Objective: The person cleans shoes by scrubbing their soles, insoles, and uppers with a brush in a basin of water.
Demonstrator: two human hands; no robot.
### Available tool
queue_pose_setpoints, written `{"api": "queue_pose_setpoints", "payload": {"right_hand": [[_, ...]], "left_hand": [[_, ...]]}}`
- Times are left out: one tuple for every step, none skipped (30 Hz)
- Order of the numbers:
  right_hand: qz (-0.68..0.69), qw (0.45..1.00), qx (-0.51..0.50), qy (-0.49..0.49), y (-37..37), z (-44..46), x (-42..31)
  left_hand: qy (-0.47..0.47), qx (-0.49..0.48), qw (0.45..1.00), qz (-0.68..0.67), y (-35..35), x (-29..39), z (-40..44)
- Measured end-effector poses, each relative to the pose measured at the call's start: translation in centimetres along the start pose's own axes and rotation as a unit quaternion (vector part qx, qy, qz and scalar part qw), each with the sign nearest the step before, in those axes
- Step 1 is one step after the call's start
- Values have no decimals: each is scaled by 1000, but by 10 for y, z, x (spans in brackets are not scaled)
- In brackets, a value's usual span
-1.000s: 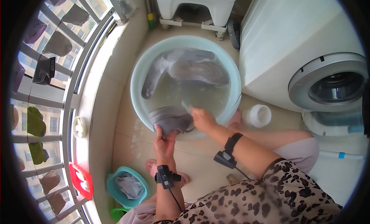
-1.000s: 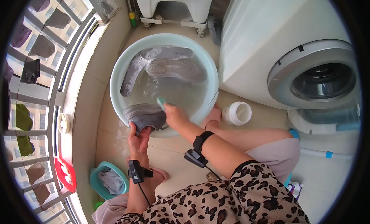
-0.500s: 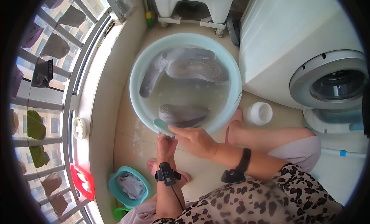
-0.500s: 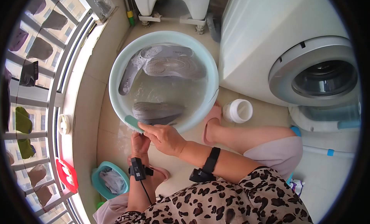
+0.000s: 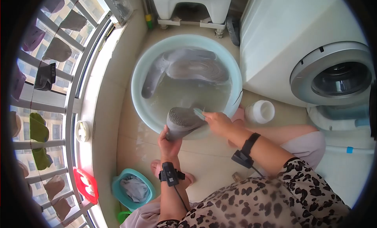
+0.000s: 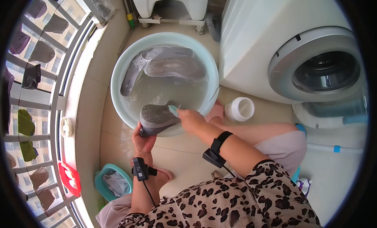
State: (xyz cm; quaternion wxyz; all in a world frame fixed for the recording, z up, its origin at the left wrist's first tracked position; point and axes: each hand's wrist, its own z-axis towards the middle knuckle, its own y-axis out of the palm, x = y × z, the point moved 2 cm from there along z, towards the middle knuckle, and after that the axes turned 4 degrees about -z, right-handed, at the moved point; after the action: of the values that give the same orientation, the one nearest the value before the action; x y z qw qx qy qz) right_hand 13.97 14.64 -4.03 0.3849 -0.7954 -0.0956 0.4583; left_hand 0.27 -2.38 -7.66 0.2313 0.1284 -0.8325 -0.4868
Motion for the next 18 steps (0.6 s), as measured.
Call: {"api": "queue_pose_setpoints", "payload": {"right_hand": [[-29,999,-26,23,0,4,1],[-58,996,-53,45,-2,13,2],[-85,991,-78,70,-1,17,1],[-12,999,-26,17,2,13,-9],[59,997,29,-39,8,8,-23],[129,984,80,-95,11,4,-40],[151,979,78,-115,7,-5,-65],[174,972,76,-135,-1,-14,-86],[151,982,45,-108,-7,-14,-86],[74,996,9,-50,-3,-1,-63],[-6,1000,-27,5,7,18,-29],[-83,993,-61,64,12,30,-8],[-90,991,-67,67,7,36,-8],[-98,990,-75,69,4,43,-8],[-108,988,-87,74,5,44,-7],[-43,999,-23,5,1,39,-22],[22,997,39,-68,1,31,-40],[90,981,99,-138,0,24,-51]], "left_hand": [[11,36,999,4,8,-1,0],[22,72,997,9,13,-2,0],[23,82,996,14,11,-3,0],[24,90,995,19,7,-3,1],[28,95,995,23,5,-1,6],[19,78,996,28,4,1,10],[8,67,997,31,-1,3,8],[-3,56,998,35,-4,3,5],[-2,69,997,29,-6,2,5],[10,80,996,37,-4,2,5],[24,90,995,42,-1,0,4],[35,101,993,50,2,-1,3],[35,110,993,32,1,-2,4],[33,106,993,29,-1,0,6],[28,106,994,24,-4,1,6],[25,105,994,19,-5,1,7],[23,94,995,27,-6,0,9],[21,86,995,38,-6,0,7]]}}
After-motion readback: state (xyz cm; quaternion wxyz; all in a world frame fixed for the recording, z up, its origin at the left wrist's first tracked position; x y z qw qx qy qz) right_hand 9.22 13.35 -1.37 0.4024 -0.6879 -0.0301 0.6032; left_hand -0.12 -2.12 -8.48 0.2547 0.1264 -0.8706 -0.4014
